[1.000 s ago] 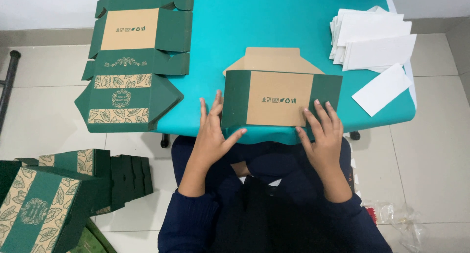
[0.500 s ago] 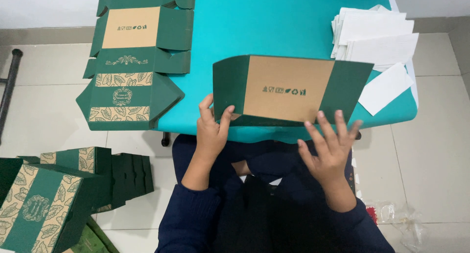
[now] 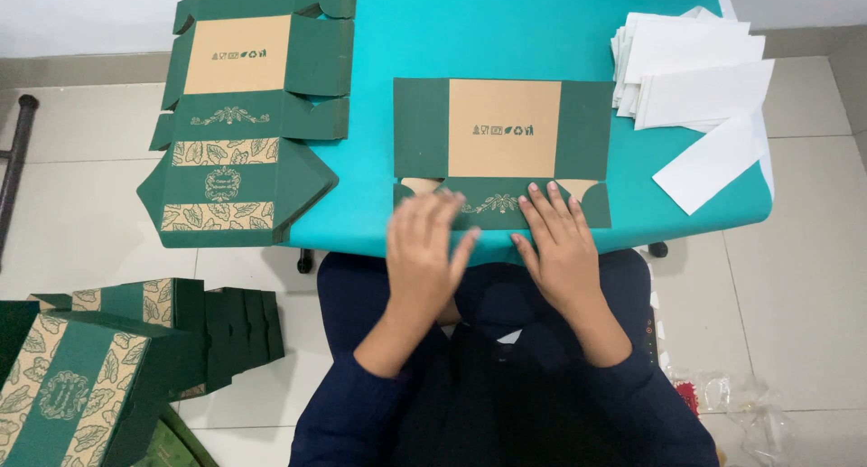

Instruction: Folding and assembling cardboard boxes from flat templates and placing paper liners inside.

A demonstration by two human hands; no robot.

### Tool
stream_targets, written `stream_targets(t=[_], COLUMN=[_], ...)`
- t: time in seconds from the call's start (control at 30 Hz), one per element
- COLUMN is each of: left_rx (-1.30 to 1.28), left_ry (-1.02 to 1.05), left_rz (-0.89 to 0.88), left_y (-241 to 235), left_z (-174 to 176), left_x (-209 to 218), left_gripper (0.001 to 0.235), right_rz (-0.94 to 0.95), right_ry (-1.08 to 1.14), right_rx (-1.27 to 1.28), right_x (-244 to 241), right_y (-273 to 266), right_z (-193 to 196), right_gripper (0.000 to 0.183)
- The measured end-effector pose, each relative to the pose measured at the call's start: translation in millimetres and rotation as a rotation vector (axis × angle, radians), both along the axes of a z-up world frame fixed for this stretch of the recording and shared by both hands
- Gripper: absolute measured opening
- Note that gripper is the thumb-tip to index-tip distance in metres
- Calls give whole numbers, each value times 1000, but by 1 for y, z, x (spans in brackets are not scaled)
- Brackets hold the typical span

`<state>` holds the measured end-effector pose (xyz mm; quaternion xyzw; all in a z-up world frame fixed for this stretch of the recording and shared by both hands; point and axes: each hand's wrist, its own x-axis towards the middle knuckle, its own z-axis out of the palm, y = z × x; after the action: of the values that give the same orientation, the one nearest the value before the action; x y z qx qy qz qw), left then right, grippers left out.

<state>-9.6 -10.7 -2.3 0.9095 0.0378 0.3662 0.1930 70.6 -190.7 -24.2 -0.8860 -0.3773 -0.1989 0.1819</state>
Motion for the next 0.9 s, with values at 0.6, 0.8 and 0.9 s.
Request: stream_targets(t=[0.6,0.8,0.9], left_rx=[494,519,531], left_ry=[441,447,434], left_rz=[15,51,71], left_y=[-37,-46,-50], left_z=[-24,-30,-40], left_x=[-8,-8,-5], left_gripper=[93,94,94], right_rz=[44,22,87], right_ry=[-149,-216,-239], right_rx=[108,151,199], right_x=[-23,-23,-23], right_y=[7,18,24], right_z=[-1,-8,-15], right_gripper=[34,29,29])
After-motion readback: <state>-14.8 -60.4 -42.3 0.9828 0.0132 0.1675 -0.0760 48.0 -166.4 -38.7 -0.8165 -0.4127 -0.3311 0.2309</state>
